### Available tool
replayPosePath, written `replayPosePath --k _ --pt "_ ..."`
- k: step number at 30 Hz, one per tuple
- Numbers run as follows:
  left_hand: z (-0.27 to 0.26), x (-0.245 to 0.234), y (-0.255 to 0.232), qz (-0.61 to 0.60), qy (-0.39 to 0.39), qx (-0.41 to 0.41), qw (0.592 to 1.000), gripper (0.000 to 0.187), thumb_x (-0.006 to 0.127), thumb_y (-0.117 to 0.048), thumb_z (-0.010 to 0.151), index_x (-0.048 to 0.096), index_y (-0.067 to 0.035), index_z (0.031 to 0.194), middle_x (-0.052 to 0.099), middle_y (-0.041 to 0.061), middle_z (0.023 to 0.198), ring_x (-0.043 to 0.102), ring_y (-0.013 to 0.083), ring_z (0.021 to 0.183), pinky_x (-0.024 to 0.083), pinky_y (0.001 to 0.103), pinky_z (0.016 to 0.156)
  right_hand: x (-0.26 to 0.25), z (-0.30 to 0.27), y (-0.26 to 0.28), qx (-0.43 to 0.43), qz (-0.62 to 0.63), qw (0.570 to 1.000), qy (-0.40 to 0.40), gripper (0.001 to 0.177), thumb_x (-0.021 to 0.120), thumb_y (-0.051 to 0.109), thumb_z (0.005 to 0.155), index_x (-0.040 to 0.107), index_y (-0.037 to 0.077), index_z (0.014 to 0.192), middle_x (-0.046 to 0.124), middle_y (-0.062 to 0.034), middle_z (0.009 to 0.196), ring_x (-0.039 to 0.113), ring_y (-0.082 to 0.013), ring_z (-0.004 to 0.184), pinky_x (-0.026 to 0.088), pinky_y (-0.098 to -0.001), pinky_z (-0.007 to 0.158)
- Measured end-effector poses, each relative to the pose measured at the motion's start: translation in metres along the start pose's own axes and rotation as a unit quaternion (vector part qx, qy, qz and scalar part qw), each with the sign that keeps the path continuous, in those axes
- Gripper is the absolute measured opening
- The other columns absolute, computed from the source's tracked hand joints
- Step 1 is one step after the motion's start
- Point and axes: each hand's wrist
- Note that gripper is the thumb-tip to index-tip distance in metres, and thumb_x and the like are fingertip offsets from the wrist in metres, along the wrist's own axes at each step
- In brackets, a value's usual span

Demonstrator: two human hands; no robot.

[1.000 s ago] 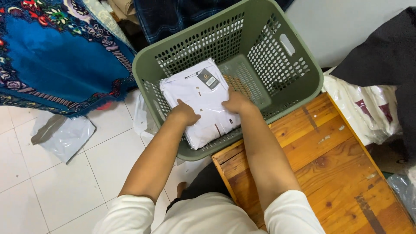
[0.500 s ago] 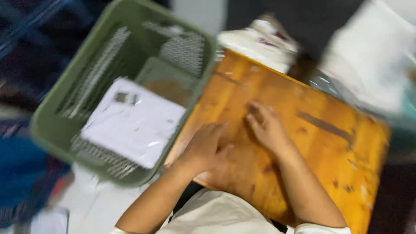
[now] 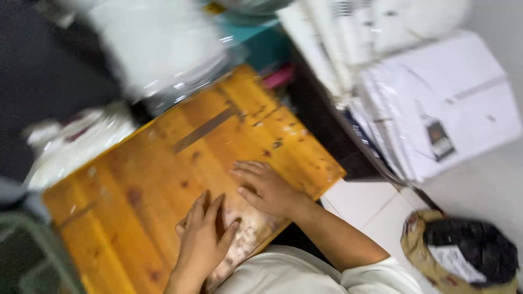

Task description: Folding white shirts and placing them into clear plastic bags for final packaging.

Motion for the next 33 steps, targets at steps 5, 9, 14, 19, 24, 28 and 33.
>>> replayPosePath --k 5,9,14,19,24,28,33 --pt "0.056 -0.014 -0.076 -0.018 -0.029 0.230 0.973 0.060 0.060 -0.047 0.091 0.054 -0.020 0.144 0.050 0.007 0.151 0.048 0.0277 0.135 0.033 0.049 0.099 -0.124 -0.061 -0.010 0.089 -0.118 0.962 -0.228 0.032 0.059 0.027 0.099 0.064 0.008 0.124 0.069 -0.0129 0.126 0.065 -0.0328 0.118 0.047 -0.0459 0.102" --pt "0.110 -0.004 -0.163 -0.066 -0.033 0.441 0.895 0.035 0.063 -0.025 0.094 0.066 -0.009 0.125 0.061 0.010 0.136 0.059 0.0298 0.122 0.039 0.046 0.098 -0.195 -0.130 -0.017 0.185 -0.321 0.857 -0.357 0.033 0.069 0.017 0.101 0.065 0.004 0.131 0.068 -0.0122 0.131 0.058 -0.0360 0.130 0.041 -0.0522 0.114" --pt "0.156 0.053 -0.269 -0.084 -0.074 0.553 0.826 0.029 0.060 -0.019 0.098 0.070 -0.014 0.125 0.065 0.013 0.135 0.060 0.0326 0.128 0.042 0.045 0.097 -0.222 -0.163 -0.032 0.240 -0.339 0.818 -0.398 0.054 0.083 0.021 0.087 0.065 0.006 0.135 0.065 -0.0127 0.134 0.054 -0.0402 0.134 0.039 -0.0481 0.111" --pt "0.179 0.050 -0.339 0.018 0.011 0.587 0.809 0.068 0.065 -0.004 0.086 0.047 -0.013 0.151 0.041 0.013 0.160 0.036 0.0317 0.151 0.032 0.057 0.115 -0.229 -0.177 -0.049 0.302 -0.297 0.830 -0.362 0.089 0.089 0.040 0.076 0.050 0.007 0.150 0.036 -0.0194 0.163 0.024 -0.0467 0.152 0.023 -0.0608 0.119" --pt "0.199 0.031 -0.373 0.219 0.183 0.515 0.808 0.066 0.071 -0.014 0.088 0.050 -0.020 0.150 0.032 0.012 0.166 0.020 0.0334 0.156 0.019 0.063 0.115 -0.236 -0.172 -0.053 0.418 -0.213 0.857 -0.212 0.106 0.084 0.056 0.076 0.039 0.001 0.155 0.032 -0.0262 0.163 0.015 -0.0456 0.154 0.014 -0.0591 0.124" --pt "0.205 0.035 -0.373 0.236 0.182 0.516 0.803 0.067 0.074 -0.014 0.085 0.053 -0.022 0.148 0.036 0.012 0.164 0.025 0.0326 0.154 0.020 0.063 0.113 -0.225 -0.182 -0.064 0.400 -0.229 0.865 -0.198 0.088 0.073 0.049 0.089 0.039 0.002 0.155 0.029 -0.0231 0.165 0.011 -0.0441 0.155 0.009 -0.0559 0.124" --pt "0.210 0.049 -0.354 0.209 0.083 0.571 0.790 0.061 0.071 -0.020 0.086 0.055 -0.023 0.146 0.049 0.010 0.155 0.037 0.0313 0.148 0.028 0.061 0.108 -0.209 -0.182 -0.071 0.305 -0.336 0.851 -0.262 0.056 0.055 0.041 0.103 0.053 0.006 0.146 0.045 -0.0210 0.155 0.016 -0.0438 0.156 0.019 -0.0532 0.120"
Point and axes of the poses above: each hand's wrist, its own z-axis towards the middle knuckle, its own x-axis out of the palm, y = z × x
